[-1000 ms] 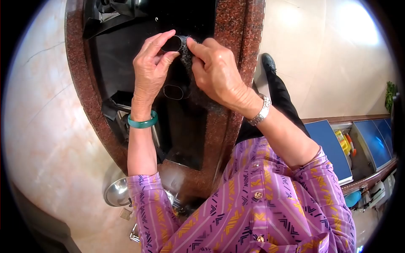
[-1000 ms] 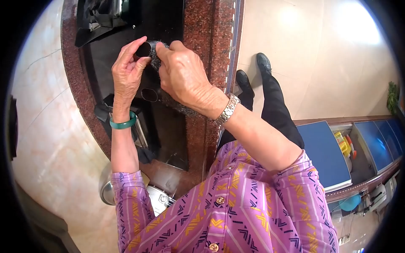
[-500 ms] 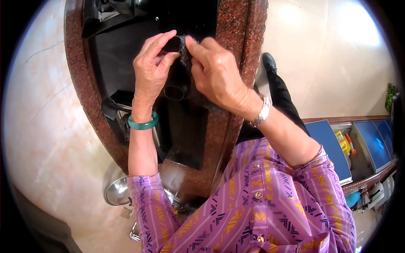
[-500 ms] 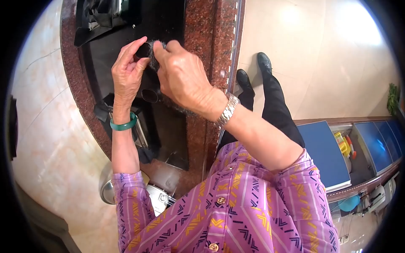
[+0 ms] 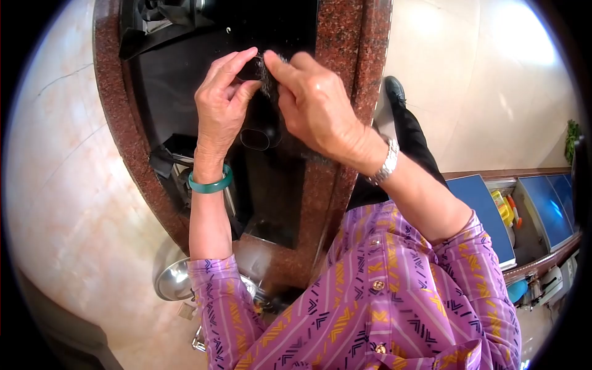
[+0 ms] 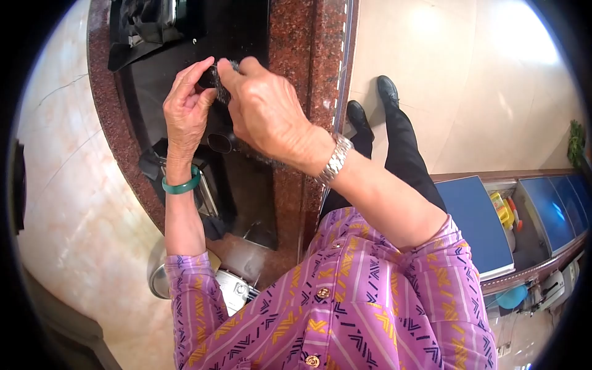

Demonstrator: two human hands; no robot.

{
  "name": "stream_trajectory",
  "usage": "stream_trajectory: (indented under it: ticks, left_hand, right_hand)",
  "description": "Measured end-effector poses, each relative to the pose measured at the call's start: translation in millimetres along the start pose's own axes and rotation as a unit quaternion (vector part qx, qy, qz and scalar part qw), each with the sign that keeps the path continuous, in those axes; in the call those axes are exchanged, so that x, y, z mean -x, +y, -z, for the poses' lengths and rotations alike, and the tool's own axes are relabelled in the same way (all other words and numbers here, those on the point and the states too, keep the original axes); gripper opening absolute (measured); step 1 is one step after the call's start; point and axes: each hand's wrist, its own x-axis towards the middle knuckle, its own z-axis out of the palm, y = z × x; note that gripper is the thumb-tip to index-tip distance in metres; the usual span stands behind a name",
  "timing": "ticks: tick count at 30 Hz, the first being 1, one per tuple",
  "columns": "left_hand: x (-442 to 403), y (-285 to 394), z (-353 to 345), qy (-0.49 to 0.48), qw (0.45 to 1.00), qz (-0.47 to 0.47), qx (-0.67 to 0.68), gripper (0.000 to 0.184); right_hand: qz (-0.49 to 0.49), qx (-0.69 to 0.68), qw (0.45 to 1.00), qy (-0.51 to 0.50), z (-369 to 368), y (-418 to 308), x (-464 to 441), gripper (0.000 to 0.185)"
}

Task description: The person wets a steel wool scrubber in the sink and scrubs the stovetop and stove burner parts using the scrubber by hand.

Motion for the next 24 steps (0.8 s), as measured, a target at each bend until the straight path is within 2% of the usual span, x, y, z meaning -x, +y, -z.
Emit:
stream_trajectory:
  ticks: [3,5,7,10,14,18,21,24]
  left_hand:
    - [-1.4,1.1,0.0,-0.003,1.0,-0.002,-0.016,0.043]
    - [0.2,-0.9,-0.1,-0.004,1.0,0.001,-0.026,0.043]
    - [-1.1,-1.3,0.4,-0.002,0.999,0.003,-0.035,0.044]
    - [-0.6,-0.4,-0.9,-0.001,1.0,-0.007,-0.018,0.044]
    - [1.3,-0.4,-0.1,-0.002,1.0,0.002,-0.025,0.044]
    - [-1.3,2.1,0.3,-0.006,1.0,-0.006,-0.029,0.043]
    - [-0.4,-0.7,1.4,-0.011,0.999,-0.002,-0.049,0.044]
    - [1.7,-1.1,1.2,-0.006,0.999,0.008,-0.042,0.044]
  right_hand:
    - [-0.017,-0.027,0.999,0.004,-1.3,3.7,-0.2,0.036]
    - [-0.007,0.0,1.0,-0.007,-1.1,7.7,-11.5,0.047]
    - [0.0,-0.004,1.0,-0.013,0.4,4.1,-3.4,0.049]
    - [-0.031,-0.051,0.998,-0.003,-1.1,-2.3,8.7,0.035]
    - [-0.022,-0.011,1.0,-0.014,-0.1,4.2,-8.5,0.044]
    - [-0.035,-0.049,0.998,-0.015,-0.6,-4.6,11.7,0.033]
    - [-0.001,-0.018,1.0,0.011,-3.8,8.7,-5.7,0.042]
    - [-0.015,-0.029,0.999,-0.004,-1.5,-1.0,4.1,0.036]
